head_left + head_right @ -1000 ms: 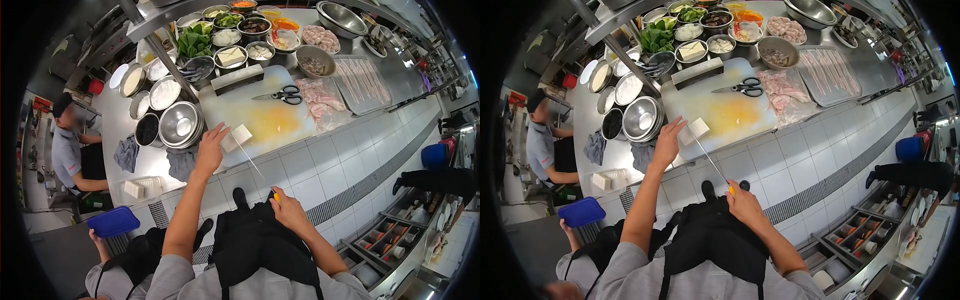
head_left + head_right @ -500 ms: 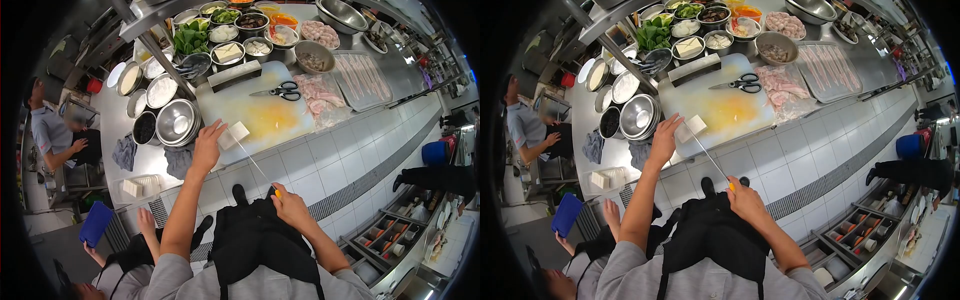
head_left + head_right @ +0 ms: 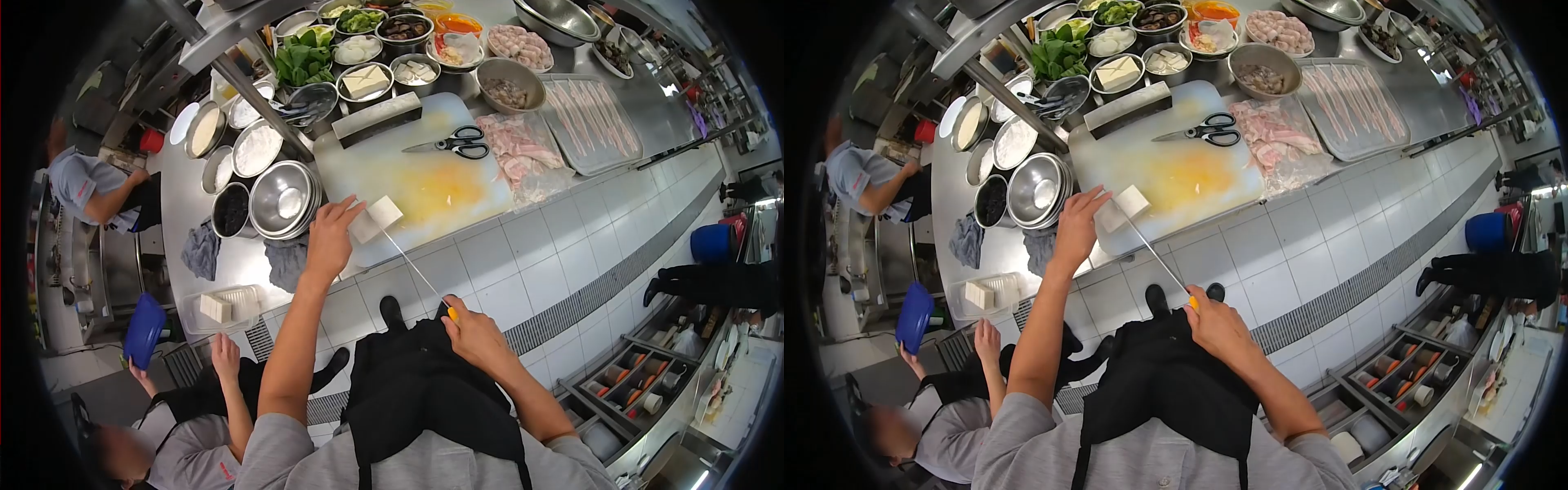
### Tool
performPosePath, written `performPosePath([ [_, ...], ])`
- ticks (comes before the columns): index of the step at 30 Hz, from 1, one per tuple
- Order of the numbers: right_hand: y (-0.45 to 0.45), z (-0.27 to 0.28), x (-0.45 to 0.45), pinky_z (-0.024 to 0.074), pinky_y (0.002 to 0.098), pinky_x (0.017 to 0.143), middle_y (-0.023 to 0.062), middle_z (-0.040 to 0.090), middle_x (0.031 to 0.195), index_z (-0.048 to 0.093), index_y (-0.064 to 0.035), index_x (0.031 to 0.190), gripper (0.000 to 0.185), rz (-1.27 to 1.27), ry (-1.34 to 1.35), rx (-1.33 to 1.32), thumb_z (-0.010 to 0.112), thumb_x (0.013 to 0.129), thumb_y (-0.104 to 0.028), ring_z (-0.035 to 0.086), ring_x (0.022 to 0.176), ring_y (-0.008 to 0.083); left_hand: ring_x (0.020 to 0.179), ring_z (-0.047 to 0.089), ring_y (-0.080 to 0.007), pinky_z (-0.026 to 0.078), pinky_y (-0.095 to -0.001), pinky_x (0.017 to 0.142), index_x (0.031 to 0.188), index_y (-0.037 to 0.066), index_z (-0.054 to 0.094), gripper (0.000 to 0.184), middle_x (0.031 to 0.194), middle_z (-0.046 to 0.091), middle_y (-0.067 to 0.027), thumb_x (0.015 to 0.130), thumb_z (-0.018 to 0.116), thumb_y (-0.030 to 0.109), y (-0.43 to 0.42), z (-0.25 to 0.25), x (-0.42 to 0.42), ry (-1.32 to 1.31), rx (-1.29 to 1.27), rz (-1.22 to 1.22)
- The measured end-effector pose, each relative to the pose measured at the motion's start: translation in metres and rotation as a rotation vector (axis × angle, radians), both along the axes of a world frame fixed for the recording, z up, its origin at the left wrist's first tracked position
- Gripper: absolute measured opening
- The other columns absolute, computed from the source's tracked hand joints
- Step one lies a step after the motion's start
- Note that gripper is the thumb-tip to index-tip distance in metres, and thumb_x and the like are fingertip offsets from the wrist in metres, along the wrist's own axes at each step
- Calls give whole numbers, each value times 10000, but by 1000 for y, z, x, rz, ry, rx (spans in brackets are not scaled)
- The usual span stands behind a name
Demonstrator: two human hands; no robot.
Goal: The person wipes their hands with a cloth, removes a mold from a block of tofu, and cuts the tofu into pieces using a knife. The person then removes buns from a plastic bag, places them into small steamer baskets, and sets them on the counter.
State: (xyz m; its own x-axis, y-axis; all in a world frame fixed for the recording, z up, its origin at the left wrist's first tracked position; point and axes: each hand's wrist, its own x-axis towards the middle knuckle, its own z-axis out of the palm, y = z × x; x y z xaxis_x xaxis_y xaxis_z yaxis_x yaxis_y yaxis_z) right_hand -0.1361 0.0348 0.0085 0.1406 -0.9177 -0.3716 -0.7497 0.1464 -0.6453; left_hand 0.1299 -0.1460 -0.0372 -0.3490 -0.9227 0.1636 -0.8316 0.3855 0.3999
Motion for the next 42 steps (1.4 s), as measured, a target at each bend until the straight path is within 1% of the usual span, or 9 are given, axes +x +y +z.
performPosePath([
  [5, 0, 8, 2, 504, 537, 664, 264, 645, 727, 445, -61, 1322, 409, 9, 2, -12, 544, 974, -253, 638, 712, 472, 1208, 496, -295, 436, -443, 949, 1297, 164, 627, 597, 1388, 559, -17, 769, 507, -85, 0, 1, 1, -10, -2, -11],
  [13, -15, 51, 13, 502, 565, 706, 288, 653, 791, 439, -31, 1277, 376, 25, 46, 193, 520, 985, -254, 634, 762, 499, 1205, 501, -311, 432, -455, 945, 1301, 164, 629, 593, 1381, 574, -22, 776, 483, -71, -4, -2, 2, -30, 30, -23],
  [19, -21, 55, 16, 499, 584, 721, 303, 651, 820, 439, -25, 1227, 334, 38, 65, 272, 499, 996, -259, 629, 785, 515, 1210, 502, -324, 425, -458, 946, 1279, 168, 643, 582, 1371, 585, -22, 769, 478, -60, -6, -4, 4, -75, 20, -28],
  [29, -16, 23, 13, 505, 593, 738, 311, 652, 828, 421, -14, 1137, 278, 31, 24, 296, 476, 1003, -251, 628, 810, 532, 1183, 501, -326, 405, -465, 965, 1252, 162, 663, 582, 1340, 614, -29, 743, 485, -55, -18, -1, 7, -71, 118, -76],
  [31, -16, 17, 15, 497, 588, 715, 303, 653, 825, 425, -30, 1231, 340, 29, 43, 306, 488, 1000, -272, 631, 797, 514, 1174, 497, -329, 400, -468, 968, 1256, 158, 660, 590, 1348, 610, -30, 731, 502, -59, -21, 2, 7, -83, 187, -80],
  [34, -14, 8, 14, 496, 589, 723, 308, 652, 825, 415, -38, 1252, 354, 34, 42, 315, 482, 1002, -279, 632, 804, 515, 1177, 494, -332, 399, -473, 969, 1258, 154, 658, 605, 1353, 608, -30, 712, 515, -64, -24, -3, 10, -98, 187, -109],
  [35, -14, 4, 14, 496, 589, 723, 308, 652, 825, 415, -38, 1252, 354, 38, 42, 308, 482, 1002, -279, 632, 804, 515, 1164, 511, -322, 406, -451, 987, 1274, 141, 643, 503, 1309, 635, -51, 806, 526, 1, -24, -1, 8, -145, 162, -112],
  [40, -7, -35, 16, 506, 586, 732, 309, 659, 855, 425, -30, 1223, 335, 2, 69, 276, 467, 1009, -284, 634, 810, 526, 1171, 514, -329, 410, -445, 992, 1324, 171, 605, 445, 1197, 668, -74, 885, 599, 96, -29, 15, -2, -95, 210, -77],
  [42, -8, -37, 16, 508, 584, 739, 313, 659, 866, 427, -27, 1238, 350, -2, 69, 267, 464, 1009, -289, 634, 815, 528, 1172, 510, -348, 402, -509, 969, 1325, 239, 607, 453, 1243, 652, -47, 875, 653, 256, -29, 4, 2, -137, 104, -169],
])
